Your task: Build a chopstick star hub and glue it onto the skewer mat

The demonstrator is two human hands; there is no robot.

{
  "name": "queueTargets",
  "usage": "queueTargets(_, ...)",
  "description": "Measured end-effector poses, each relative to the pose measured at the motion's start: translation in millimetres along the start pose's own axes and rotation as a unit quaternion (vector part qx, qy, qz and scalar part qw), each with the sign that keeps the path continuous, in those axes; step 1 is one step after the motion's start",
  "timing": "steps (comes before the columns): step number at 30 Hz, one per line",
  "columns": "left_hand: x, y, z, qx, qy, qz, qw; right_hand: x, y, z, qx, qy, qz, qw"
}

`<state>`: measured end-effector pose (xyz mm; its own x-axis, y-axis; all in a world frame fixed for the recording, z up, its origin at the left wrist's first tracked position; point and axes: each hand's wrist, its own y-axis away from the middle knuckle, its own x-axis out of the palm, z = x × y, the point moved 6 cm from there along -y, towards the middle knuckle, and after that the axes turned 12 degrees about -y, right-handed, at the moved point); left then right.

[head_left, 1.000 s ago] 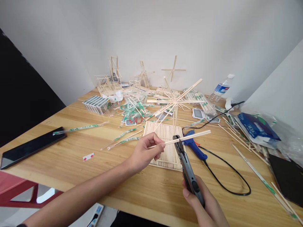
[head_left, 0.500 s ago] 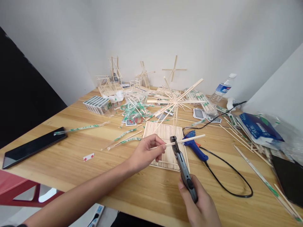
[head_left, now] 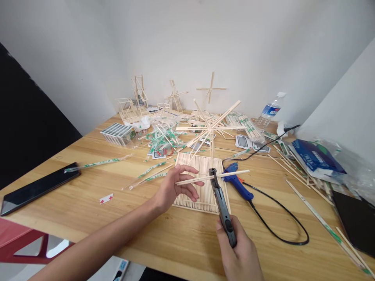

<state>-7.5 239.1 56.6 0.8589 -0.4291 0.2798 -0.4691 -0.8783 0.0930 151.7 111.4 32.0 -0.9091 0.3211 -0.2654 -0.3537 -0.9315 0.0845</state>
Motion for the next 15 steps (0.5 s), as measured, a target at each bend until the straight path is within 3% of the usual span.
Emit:
queueTargets(7, 2.4, 0.1, -1.9, 0.041, -0.130, -0.047, 0.990, 2.8, -2.5, -6.1, -0.013, 0.003, 0.035, 0.999)
queueTargets(15, 3.4, 1.4, -4.5, 0.057, -0.144, -0.057, 0.986, 4.7, 3.5, 0.8, -0.016, -0.013, 0.015, 1.000)
